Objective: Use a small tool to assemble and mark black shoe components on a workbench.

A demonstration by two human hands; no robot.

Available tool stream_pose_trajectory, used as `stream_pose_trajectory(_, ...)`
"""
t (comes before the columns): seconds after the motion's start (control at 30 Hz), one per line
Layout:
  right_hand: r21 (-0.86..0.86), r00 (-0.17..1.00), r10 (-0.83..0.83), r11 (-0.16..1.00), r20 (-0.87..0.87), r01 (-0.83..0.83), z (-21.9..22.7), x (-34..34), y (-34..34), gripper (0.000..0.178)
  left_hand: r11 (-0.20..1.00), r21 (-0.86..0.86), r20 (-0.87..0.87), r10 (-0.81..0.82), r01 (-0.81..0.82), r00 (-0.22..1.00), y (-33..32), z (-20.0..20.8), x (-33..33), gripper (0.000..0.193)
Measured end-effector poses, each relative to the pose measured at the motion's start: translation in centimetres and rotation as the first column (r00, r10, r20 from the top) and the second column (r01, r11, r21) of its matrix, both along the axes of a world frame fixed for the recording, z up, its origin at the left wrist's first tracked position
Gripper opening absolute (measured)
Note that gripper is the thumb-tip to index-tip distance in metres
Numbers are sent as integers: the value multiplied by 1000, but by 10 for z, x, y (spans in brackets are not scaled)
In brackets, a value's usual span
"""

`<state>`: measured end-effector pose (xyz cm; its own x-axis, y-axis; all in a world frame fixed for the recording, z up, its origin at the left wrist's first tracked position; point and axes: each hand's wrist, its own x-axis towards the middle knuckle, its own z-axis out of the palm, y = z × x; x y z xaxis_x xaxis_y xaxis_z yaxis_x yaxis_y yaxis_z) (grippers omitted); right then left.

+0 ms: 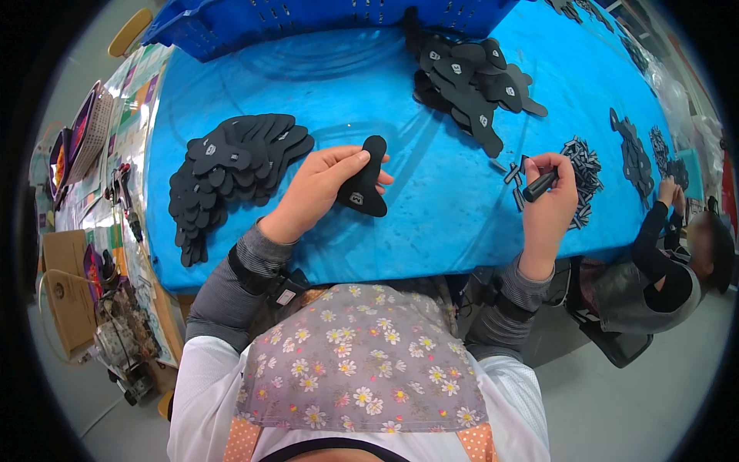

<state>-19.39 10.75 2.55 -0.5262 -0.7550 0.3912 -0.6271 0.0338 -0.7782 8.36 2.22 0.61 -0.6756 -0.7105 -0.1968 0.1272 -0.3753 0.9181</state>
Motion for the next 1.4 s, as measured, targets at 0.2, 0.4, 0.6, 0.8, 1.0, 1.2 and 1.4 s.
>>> stream_pose_trajectory(0.2, -193, 767, 372, 928, 522, -318, 20, 65, 2, 14, 999, 37, -53, 18, -16, 998, 4, 0, -1, 35)
stream_pose_trajectory(0.4, -283, 446, 527, 815, 723, -505, -10, 115, -17, 16, 999, -1, -86, 52, -52, 995, 3, -1, -1, 33)
stream_pose_trajectory(0.6, -153, 677, 465, 870, 570, -468, -26, 126, -24, 16, 993, -91, -42, 70, -74, 997, 5, -13, -3, 31)
stream_pose_trajectory(0.8, -144, 840, 424, 906, 338, -399, -31, 132, -22, 17, 995, -87, 0, 53, -53, 999, 7, -10, -5, 32)
stream_pose_trajectory(1.0, -246, 897, 387, 910, 216, -333, -37, 135, -23, 17, 996, -87, 20, 37, -35, 999, 9, -9, -6, 32)
stream_pose_trajectory(1.2, -231, 909, 357, 923, 216, -308, -39, 135, -23, 17, 992, -124, 31, 32, -28, 999, 8, -12, -8, 31)
stream_pose_trajectory(1.4, -232, 921, 349, 923, 171, -307, -40, 134, -22, 19, 979, -203, 103, 60, -38, 993, 8, -9, -6, 30)
